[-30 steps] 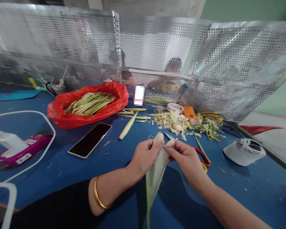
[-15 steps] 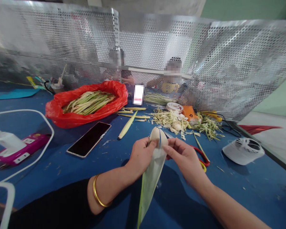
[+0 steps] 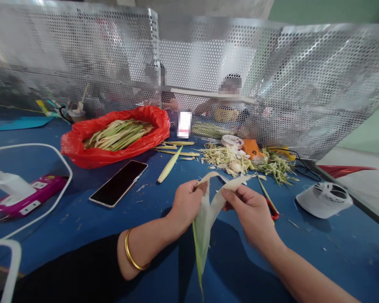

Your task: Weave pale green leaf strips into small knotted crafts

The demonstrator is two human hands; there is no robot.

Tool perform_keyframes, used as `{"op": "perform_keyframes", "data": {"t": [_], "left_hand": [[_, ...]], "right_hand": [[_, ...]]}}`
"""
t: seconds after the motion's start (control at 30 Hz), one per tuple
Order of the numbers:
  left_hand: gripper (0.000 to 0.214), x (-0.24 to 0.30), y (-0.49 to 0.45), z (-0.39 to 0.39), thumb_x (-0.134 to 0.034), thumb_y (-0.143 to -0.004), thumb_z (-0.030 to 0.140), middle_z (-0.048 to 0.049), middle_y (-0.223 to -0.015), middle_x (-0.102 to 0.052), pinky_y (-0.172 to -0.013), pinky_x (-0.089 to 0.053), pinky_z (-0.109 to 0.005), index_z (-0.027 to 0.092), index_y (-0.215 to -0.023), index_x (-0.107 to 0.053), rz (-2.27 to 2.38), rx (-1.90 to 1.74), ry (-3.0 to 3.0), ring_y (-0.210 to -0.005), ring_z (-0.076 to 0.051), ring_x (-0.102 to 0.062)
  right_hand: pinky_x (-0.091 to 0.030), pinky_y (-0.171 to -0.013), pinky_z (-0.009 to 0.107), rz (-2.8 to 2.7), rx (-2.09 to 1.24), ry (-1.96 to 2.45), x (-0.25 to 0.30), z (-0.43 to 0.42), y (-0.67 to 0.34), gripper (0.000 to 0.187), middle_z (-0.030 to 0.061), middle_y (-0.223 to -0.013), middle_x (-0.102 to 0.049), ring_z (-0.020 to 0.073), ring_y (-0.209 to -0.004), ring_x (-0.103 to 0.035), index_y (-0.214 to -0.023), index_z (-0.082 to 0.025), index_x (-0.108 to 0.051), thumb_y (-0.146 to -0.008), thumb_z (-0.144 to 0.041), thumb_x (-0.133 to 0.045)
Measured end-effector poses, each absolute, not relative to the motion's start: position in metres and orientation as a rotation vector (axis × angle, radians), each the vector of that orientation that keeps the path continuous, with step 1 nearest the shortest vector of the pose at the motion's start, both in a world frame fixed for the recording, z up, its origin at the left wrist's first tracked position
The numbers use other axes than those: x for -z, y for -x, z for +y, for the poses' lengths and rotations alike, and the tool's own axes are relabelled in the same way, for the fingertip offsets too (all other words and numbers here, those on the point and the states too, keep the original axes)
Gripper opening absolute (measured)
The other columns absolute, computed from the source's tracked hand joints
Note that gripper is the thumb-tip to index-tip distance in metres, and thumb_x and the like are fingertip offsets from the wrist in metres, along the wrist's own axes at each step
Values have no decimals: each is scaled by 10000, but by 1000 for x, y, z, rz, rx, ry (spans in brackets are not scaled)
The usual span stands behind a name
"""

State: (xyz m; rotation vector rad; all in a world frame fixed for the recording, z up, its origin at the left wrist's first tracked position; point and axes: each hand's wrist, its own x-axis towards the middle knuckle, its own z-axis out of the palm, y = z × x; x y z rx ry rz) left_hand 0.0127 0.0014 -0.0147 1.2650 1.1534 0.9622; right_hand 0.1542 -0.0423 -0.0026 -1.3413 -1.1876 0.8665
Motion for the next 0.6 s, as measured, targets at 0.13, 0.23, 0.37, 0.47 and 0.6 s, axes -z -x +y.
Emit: {"op": "perform_keyframes", "data": {"t": [0.13, 0.23, 0.37, 0.47, 0.6], "left_hand": [[376, 15, -12, 5, -570, -762, 523, 43, -533, -448, -465, -287, -219, 183, -618, -502, 1225, -1012, -1185, -489, -94, -374], [352, 16, -11, 8, -575, -761, 501, 39, -545, -457, -469, -282, -221, 177, -634, -525, 1241, -1022, -1133, -497, -93, -379], [335, 18, -11, 13, -583, -760, 469, 28, -557, -485, -477, -297, -227, 170, -619, -532, 1293, -1037, -1091, -503, -93, -399], [327, 19, -10, 17, -582, -760, 466, 5, -586, -536, -486, -325, -234, 165, -638, -549, 1295, -1039, -1080, -522, -110, -462], [331, 22, -8, 20, -585, -752, 479, -3, -581, -551, -485, -342, -242, 164, -656, -560, 1276, -1066, -1087, -521, -120, -491]], "right_hand": [[-436, -510, 256, -1265, -574, 1368, -13, -51, -156, 218, 0, -565, -586, 147, -539, -532, -667, -198, -637, -802, -369, -629], [-446, -522, 257, -1307, -393, 1336, -21, -60, -157, 171, 7, -606, -629, 154, -557, -563, -724, -212, -653, -824, -347, -622], [-444, -538, 272, -1261, -169, 1296, -28, -71, -158, 104, 7, -657, -640, 153, -573, -562, -775, -228, -664, -833, -311, -644], [-420, -567, 294, -1122, -55, 1190, -34, -74, -163, 59, 0, -697, -607, 149, -606, -532, -771, -239, -679, -814, -278, -686], [-408, -585, 347, -959, -193, 916, -53, -74, -185, 66, 18, -759, -572, 174, -683, -542, -725, -258, -688, -790, -246, -681]]}}
